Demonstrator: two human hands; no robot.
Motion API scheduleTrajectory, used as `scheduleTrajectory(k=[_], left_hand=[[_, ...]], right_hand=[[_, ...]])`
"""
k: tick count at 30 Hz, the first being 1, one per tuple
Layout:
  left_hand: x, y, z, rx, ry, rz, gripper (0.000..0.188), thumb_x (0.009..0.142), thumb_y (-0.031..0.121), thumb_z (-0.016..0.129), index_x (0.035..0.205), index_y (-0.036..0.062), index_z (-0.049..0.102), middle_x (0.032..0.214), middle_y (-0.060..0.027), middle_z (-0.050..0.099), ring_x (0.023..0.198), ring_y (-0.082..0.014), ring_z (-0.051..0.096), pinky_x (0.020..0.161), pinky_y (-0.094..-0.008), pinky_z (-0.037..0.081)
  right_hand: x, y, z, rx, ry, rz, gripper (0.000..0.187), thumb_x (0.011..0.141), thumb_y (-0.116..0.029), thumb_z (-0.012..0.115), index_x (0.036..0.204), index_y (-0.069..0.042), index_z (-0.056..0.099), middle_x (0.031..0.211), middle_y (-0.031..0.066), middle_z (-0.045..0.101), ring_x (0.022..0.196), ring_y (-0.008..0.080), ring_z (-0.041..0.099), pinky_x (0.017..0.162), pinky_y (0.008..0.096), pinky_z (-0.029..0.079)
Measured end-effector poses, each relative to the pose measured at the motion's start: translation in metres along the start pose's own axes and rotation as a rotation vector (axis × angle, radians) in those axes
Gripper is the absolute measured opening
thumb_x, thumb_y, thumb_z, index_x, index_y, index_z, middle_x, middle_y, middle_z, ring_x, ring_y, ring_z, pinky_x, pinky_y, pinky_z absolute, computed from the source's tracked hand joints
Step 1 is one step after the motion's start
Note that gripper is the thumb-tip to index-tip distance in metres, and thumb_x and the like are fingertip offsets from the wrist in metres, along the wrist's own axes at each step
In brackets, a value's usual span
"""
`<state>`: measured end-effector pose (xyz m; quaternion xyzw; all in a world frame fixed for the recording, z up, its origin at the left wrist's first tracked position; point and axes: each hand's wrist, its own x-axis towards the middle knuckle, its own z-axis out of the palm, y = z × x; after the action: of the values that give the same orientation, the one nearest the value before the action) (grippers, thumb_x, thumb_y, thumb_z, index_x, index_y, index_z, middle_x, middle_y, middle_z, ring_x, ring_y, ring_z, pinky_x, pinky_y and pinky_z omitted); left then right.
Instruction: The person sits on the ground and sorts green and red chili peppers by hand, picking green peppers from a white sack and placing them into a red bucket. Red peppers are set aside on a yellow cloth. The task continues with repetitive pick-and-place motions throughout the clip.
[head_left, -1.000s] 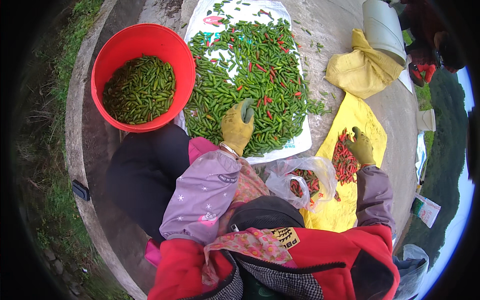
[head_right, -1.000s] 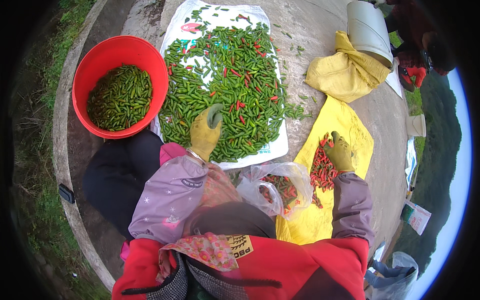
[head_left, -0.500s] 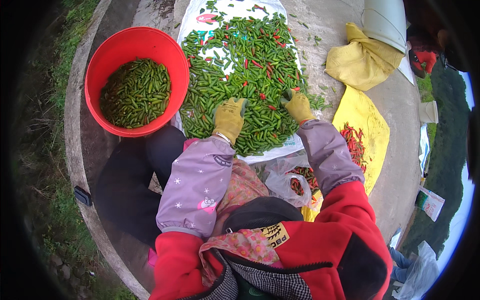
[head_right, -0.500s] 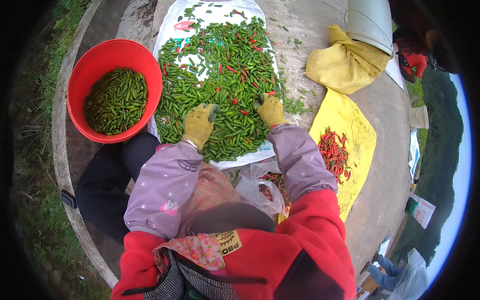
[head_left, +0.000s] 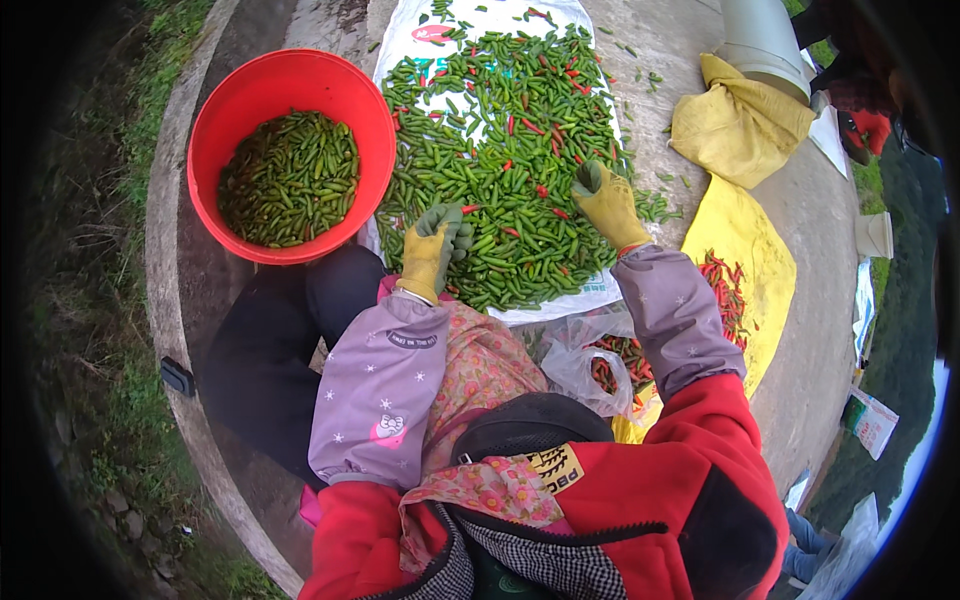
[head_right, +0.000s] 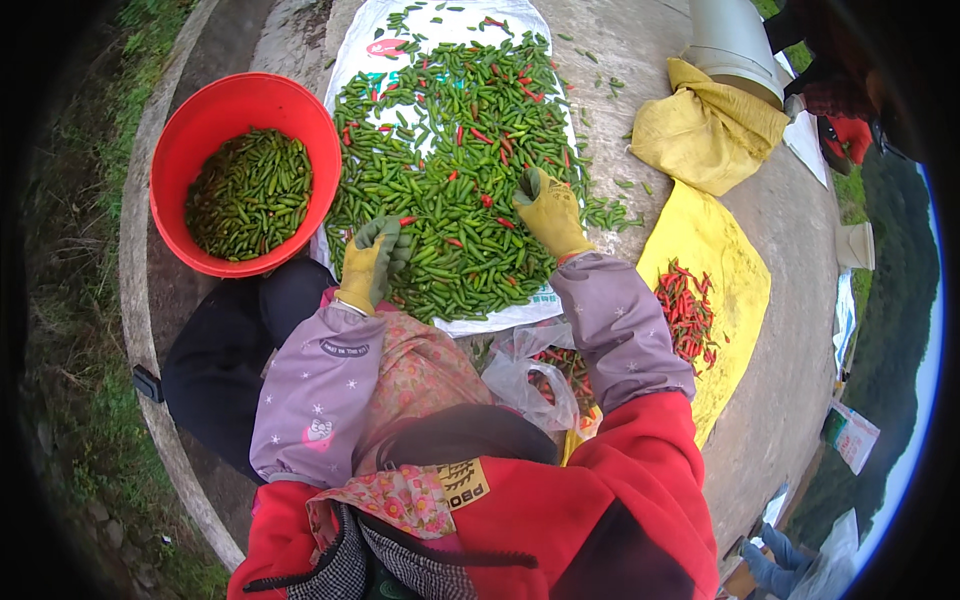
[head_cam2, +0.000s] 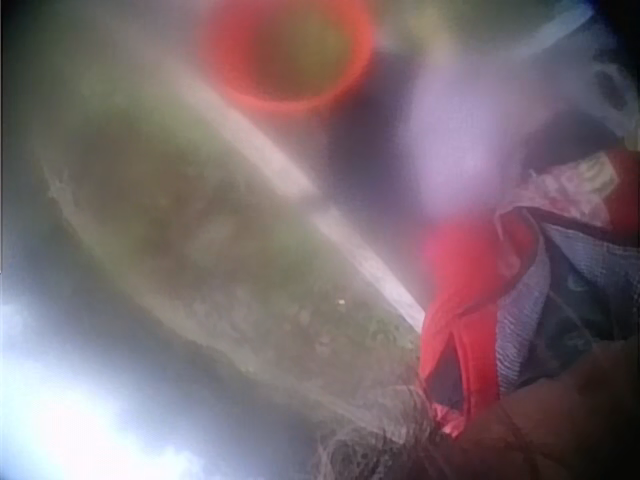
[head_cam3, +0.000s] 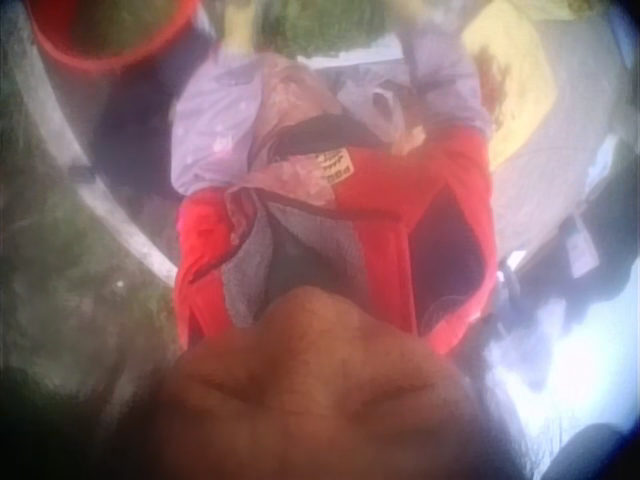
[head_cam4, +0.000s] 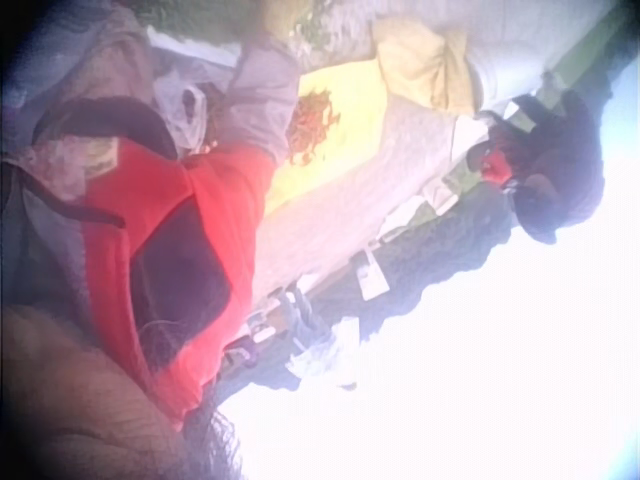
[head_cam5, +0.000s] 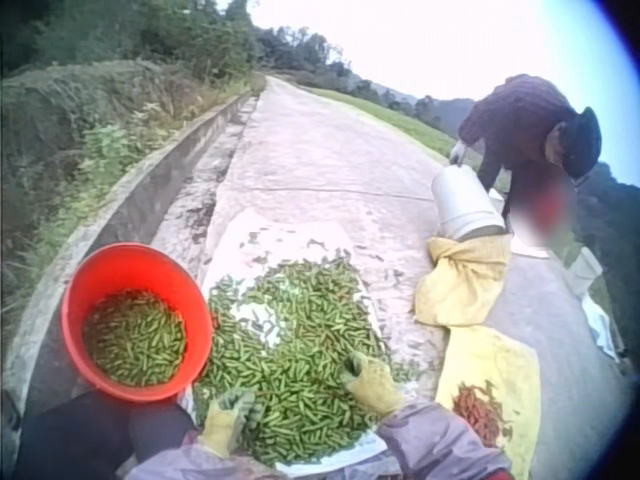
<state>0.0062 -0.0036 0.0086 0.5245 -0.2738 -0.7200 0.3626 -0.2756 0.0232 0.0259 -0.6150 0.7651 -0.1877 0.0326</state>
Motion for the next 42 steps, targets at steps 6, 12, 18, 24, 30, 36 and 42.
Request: scheduleTrajectory(k=[6,12,18,24,30,36,42], left_hand=[[0.006,-0.007,-0.01,0.127,0.018,0.185,0.022,0.088,0.02,0.068,0.106,0.0068,0.065,0.078,-0.0002,0.065,0.061,-0.0065,0.057,0.052,-0.0198,0.044],[-0.002,0.003,-0.008,-0.096,-0.091,0.231,0.016,0.092,0.011,0.061,0.107,0.0063,0.062,0.094,-0.003,0.067,0.082,-0.0142,0.067,0.071,-0.0252,0.056],[-0.005,0.014,-0.015,-0.481,-0.279,0.034,0.02,0.092,0.008,0.056,0.112,0.0086,0.058,0.102,-0.0062,0.065,0.094,-0.021,0.067,0.077,-0.0319,0.057],[0.0,0.01,-0.013,-0.562,-0.57,-0.014,0.022,0.094,0.018,0.056,0.114,0.0089,0.058,0.107,-0.0053,0.064,0.1,-0.0216,0.066,0.081,-0.0315,0.057],[0.003,0.012,0.007,-0.31,-0.323,-0.057,0.027,0.093,0.033,0.062,0.107,0.0089,0.063,0.076,0.0047,0.052,0.062,-0.0074,0.05,0.052,-0.0208,0.04],[0.002,-0.016,0.036,1.269,-0.172,0.677,0.033,0.078,0.025,0.072,0.107,0.0114,0.065,0.093,-0.0127,0.067,0.081,-0.0308,0.064,0.071,-0.0409,0.05],[0.001,-0.021,0.039,1.389,-0.12,0.671,0.033,0.074,0.025,0.073,0.102,0.011,0.062,0.093,-0.0131,0.065,0.087,-0.0324,0.063,0.073,-0.0432,0.049]], right_hand=[[0.016,-0.027,0.022,0.035,-0.243,-0.081,0.042,0.082,-0.036,0.067,0.11,-0.006,0.057,0.092,0.0138,0.068,0.086,0.0322,0.065,0.077,0.0419,0.05],[0.026,-0.041,0.048,-0.356,-0.326,-0.249,0.038,0.083,-0.036,0.065,0.104,-0.005,0.058,0.089,0.0131,0.068,0.087,0.0286,0.066,0.076,0.0383,0.05],[0.03,-0.001,0.023,1.265,-0.622,0.453,0.029,0.088,-0.021,0.066,0.113,-0.006,0.064,0.083,0.0019,0.064,0.076,0.0105,0.061,0.065,0.0252,0.05],[-0.001,0.026,0.003,2.214,-0.684,0.675,0.027,0.097,-0.026,0.052,0.113,-0.005,0.059,0.092,0.0088,0.064,0.084,0.022,0.064,0.07,0.034,0.057],[-0.006,0.035,-0.01,2.165,-0.635,0.736,0.032,0.095,-0.034,0.058,0.113,-0.007,0.06,0.1,0.006,0.066,0.08,0.0164,0.063,0.062,0.0294,0.054],[-0.015,0.02,0.004,0.862,-0.356,0.298,0.033,0.084,-0.033,0.072,0.099,-0.004,0.069,0.087,0.0019,0.069,0.075,0.0154,0.063,0.066,0.0298,0.05],[-0.025,-0.008,0.012,0.227,-0.267,0.122,0.038,0.079,-0.029,0.074,0.105,-0.002,0.066,0.098,0.0098,0.071,0.09,0.0262,0.067,0.082,0.036,0.05]])
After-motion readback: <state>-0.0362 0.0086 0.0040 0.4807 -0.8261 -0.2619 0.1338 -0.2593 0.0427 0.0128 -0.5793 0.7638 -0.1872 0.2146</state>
